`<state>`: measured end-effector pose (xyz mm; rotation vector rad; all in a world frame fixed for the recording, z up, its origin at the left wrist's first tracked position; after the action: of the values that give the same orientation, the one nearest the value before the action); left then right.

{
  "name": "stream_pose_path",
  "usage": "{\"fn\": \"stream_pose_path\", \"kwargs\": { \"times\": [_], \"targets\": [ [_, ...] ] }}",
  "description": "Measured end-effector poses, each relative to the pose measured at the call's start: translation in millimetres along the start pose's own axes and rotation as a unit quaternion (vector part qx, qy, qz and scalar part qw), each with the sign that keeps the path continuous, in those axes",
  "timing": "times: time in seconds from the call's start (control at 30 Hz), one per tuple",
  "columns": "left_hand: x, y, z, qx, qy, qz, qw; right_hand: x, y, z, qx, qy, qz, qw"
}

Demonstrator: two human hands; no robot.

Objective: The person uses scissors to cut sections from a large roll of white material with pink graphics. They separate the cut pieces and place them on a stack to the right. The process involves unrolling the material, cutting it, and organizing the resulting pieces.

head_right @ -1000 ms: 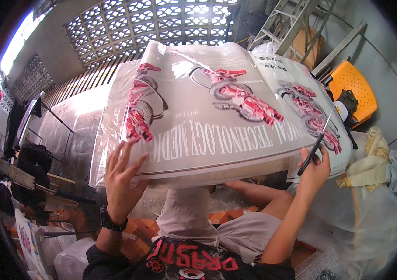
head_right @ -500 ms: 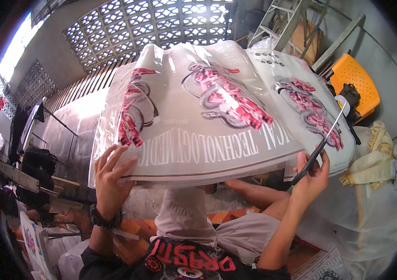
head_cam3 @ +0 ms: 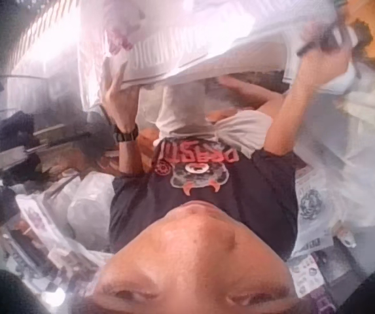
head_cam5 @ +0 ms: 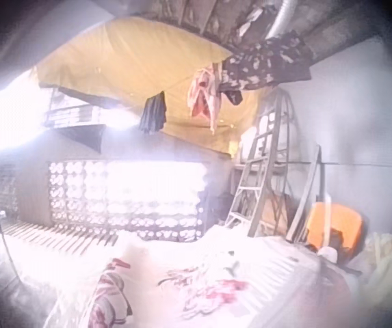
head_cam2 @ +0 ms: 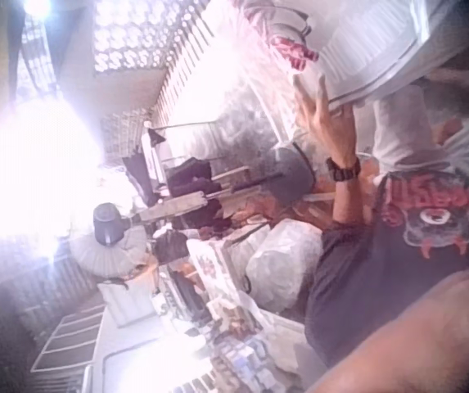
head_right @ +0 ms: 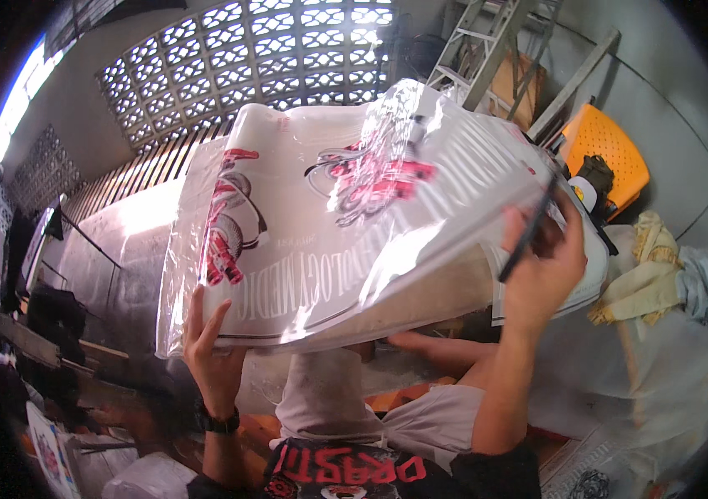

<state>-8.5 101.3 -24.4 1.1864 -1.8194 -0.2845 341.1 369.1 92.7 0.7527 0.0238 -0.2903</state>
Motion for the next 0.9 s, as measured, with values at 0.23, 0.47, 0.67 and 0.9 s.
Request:
{"fn": "stream_pose_path", "kwargs": {
  "times": [0.23, 0.47, 0.67, 0.9],
  "targets": [
    [1.6, 12.3, -35.4, -0.095, 0.125, 0.090, 0.984, 76.4, -26.0, -101.0, -0.140, -0.087, -0.045, 0.985],
    [-9.1, 18.1, -44.4, -0.163, 0.143, 0.209, 0.954, 95.1, -58.2, -84.8, -0.140, -0.210, -0.047, 0.967],
    [-31.1, 38.4, -69.0, -0.226, 0.062, 0.254, 0.938, 39.2, -205.2, -45.5, -0.342, 0.048, 0.217, 0.913],
    [-77.5, 47.4, -47.5, -0.213, 0.167, 0.286, 0.919, 1.6, -345.5, -6.0, -0.543, 0.201, 0.436, 0.689]
  ]
}}
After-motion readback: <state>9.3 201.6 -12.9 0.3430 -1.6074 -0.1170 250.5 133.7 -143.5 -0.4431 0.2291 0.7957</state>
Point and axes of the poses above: each hand's wrist, its own y-axis towards the middle knuckle, its own x-axis out of the back of the hand, z = x × y, the point moved 10 cm from there along y, towards the middle knuckle, and after that the axes turned 7 degrees about -z, right-handed, at the moved point
